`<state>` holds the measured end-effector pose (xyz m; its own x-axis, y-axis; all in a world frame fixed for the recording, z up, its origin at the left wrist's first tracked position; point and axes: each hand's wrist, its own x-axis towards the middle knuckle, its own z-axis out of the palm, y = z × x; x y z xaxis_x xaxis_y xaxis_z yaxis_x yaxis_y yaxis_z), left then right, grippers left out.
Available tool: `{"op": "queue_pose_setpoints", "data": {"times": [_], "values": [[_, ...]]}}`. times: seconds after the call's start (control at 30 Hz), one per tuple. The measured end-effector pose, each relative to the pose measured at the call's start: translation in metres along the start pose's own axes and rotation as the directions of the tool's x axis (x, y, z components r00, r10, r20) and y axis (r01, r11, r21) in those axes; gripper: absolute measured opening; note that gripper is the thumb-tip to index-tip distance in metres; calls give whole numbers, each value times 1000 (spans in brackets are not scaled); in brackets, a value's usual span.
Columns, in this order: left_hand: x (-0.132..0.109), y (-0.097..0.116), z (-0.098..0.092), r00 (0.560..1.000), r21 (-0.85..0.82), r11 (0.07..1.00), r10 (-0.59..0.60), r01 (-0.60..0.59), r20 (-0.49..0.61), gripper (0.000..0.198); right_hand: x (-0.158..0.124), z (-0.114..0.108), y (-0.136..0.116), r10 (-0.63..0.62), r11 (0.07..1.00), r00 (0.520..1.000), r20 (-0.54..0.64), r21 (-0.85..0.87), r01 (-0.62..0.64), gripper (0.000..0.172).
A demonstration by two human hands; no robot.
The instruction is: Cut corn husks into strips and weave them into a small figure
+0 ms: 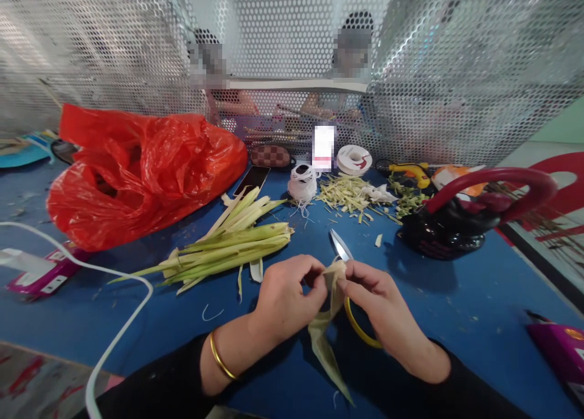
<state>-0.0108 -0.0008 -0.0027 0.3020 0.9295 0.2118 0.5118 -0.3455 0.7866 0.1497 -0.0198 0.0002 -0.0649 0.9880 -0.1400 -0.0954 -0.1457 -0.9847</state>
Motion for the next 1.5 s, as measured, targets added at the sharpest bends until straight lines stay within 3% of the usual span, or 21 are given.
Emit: {"op": "queue_pose_setpoints", "data": {"times": [0.2, 0.37, 0.5, 0.6, 0.7, 0.83, 0.93, 1.0, 1.03, 1.07, 1.1, 1.13, 1.17, 1.2, 1.23, 1.3, 1.37, 1.5], "values": [[6, -2, -4, 996, -174, 981, -92, 90, -8, 14, 0, -2, -2, 54, 995, 996, 66, 82, -59, 26], [9, -5, -5, 995, -128, 989, -84, 76, -58, 14, 0, -4, -2, 97, 990, 982, 162, 89, -113, 22], [13, -7, -8, 985, -145, 982, -137, 121, -105, 13, -4, -4, -3, 181, 957, 943, 278, 172, -235, 25], [20, -8, -16, 976, -200, 966, -189, 164, -110, 13, -5, -4, -3, 192, 920, 951, 241, 293, -260, 17], [30, -11, -31, 966, -224, 962, -198, 158, -168, 14, -1, -9, -3, 154, 900, 980, 125, 392, -192, 13], [43, -26, -60, 931, -105, 981, -189, 164, -313, 12, 4, -16, -1, 102, 892, 995, -10, 443, -87, 8], [47, -37, -73, 890, 142, 961, -158, 238, -428, 17, 6, -18, 2, 82, 884, 996, -31, 464, -58, 8], [44, -37, -73, 808, 309, 935, 43, 175, -588, 30, 6, -17, 2, 66, 888, 997, -44, 459, -39, 10], [42, -34, -69, 779, 333, 938, 133, 102, -613, 33, 6, -16, 2, 56, 893, 997, -56, 450, -25, 11], [39, -29, -63, 777, 298, 954, 177, 14, -604, 31, 5, -15, 2, 47, 899, 997, -63, 437, -14, 13], [35, -24, -57, 813, 207, 976, 174, -67, -555, 24, 5, -13, 2, 36, 907, 997, -66, 422, -5, 15], [31, -18, -49, 889, 60, 993, 118, -101, -442, 18, 5, -12, 2, 23, 916, 998, -62, 401, 4, 16], [27, -12, -41, 968, -113, 992, 30, -60, -248, 16, 4, -11, 2, 9, 928, 999, -51, 373, 10, 16], [23, -8, -33, 998, -275, 960, -61, 54, -16, 18, 4, -10, 2, -5, 941, 999, -36, 339, 17, 16], [20, -5, -26, 976, -419, 887, -133, 195, 173, 22, 4, -9, 2, -21, 953, 1000, -20, 303, 26, 16], [15, -2, -16, 884, -553, 710, -224, 436, 410, 25, 5, -7, 2, -50, 970, 999, 6, 237, 47, 15], [13, -2, -10, 846, -578, 628, -287, 521, 450, 26, 5, -6, 2, -68, 981, 997, 28, 185, 62, 15], [10, -5, -7, 839, -623, 562, -344, 544, 421, 30, 12, -11, 6, -145, 987, 989, 35, -65, 147, 14]]}}
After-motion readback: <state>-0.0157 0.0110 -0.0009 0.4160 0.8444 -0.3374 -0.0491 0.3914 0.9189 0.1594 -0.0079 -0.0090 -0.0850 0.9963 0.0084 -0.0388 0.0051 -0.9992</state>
